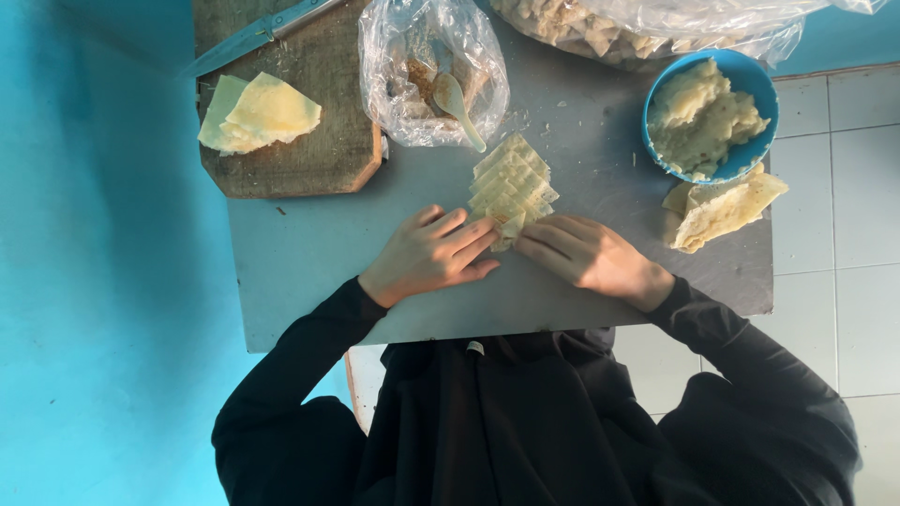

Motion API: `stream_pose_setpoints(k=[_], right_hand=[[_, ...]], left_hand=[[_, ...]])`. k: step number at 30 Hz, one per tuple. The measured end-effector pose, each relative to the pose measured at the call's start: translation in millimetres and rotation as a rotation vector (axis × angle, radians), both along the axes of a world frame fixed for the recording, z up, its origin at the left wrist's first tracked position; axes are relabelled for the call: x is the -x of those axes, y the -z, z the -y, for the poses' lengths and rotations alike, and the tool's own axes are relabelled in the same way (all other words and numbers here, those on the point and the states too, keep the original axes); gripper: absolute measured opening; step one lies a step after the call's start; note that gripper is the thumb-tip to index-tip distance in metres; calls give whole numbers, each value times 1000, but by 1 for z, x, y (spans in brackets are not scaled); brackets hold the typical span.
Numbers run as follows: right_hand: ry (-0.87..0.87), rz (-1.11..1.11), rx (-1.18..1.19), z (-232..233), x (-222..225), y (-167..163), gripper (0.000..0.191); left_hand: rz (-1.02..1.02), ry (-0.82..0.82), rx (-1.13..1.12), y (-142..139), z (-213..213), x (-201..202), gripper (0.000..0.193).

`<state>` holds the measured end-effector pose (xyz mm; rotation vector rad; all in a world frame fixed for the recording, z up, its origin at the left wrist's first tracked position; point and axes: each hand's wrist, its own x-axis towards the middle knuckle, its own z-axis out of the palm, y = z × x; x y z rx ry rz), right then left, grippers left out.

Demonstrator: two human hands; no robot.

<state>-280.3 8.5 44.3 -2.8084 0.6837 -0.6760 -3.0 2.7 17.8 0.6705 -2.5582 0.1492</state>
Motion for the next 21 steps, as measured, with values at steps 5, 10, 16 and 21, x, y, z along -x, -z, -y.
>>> stream_pose_setpoints(k=[5, 10, 16, 21], right_hand=[[94, 118, -138, 3, -5, 11, 25], [198, 208, -251, 7, -9, 22, 21], [193, 205, -264, 11, -10, 23, 25], [126, 142, -165, 9, -10, 16, 32]], left_hand=[[-44, -48, 11, 3, 1, 6, 27], [-143, -63, -85, 3, 4, 11, 15], [-208, -83, -162, 0, 6, 14, 16], [-203, -85, -187, 0, 7, 12, 21]])
